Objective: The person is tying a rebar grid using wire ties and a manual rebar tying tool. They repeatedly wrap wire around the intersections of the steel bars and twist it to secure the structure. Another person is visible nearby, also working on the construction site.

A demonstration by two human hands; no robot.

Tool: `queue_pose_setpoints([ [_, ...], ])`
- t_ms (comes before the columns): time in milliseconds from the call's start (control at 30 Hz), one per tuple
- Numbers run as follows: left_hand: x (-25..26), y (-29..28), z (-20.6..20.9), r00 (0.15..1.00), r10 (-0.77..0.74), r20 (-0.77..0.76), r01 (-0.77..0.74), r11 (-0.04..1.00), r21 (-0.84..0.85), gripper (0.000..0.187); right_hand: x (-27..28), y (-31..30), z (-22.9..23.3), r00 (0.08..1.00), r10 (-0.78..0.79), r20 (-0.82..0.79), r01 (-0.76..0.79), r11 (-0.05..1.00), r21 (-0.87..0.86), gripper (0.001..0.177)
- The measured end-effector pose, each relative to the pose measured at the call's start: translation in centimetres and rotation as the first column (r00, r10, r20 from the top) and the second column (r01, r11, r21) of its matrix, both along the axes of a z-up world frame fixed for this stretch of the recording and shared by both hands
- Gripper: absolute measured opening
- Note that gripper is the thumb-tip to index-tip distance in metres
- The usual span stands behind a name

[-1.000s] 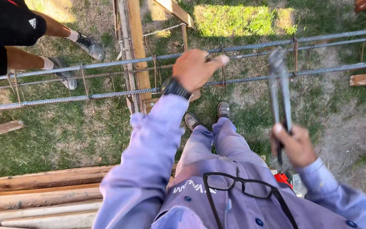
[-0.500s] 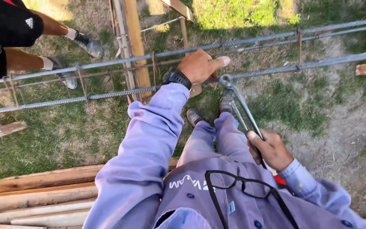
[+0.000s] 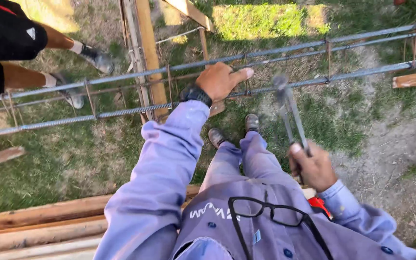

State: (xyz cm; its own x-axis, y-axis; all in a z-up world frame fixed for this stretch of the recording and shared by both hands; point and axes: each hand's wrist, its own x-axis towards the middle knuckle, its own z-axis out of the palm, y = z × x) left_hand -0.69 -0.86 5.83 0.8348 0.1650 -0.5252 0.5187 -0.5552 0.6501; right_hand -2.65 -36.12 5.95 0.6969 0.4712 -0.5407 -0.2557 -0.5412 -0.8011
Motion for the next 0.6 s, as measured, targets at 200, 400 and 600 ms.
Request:
queue_pose_setpoints([
  [200,-2.1,-1.1,4.9,0.984,0.115,0.136,-0.126,0.989,0.077,0.056,7.2,3.0,-0.1,0.987,-0.157,-0.025,0.159,0.98,0.119,0.04],
  [400,-7.9,-3.7,4.2,0.912,0.4,0.094,-0.379,0.907,-0.186,0.046,10.5,2.3,-5.3,0.931,-0.306,-0.202,0.325,0.943,0.073,0.032],
  [600,-15.0,-7.6,-2.6,0.955,0.205,0.214,-0.145,0.954,-0.263,0.03,12.2,0.6,-1.4,0.958,0.07,0.278,-0.053,0.996,-0.068,0.025],
])
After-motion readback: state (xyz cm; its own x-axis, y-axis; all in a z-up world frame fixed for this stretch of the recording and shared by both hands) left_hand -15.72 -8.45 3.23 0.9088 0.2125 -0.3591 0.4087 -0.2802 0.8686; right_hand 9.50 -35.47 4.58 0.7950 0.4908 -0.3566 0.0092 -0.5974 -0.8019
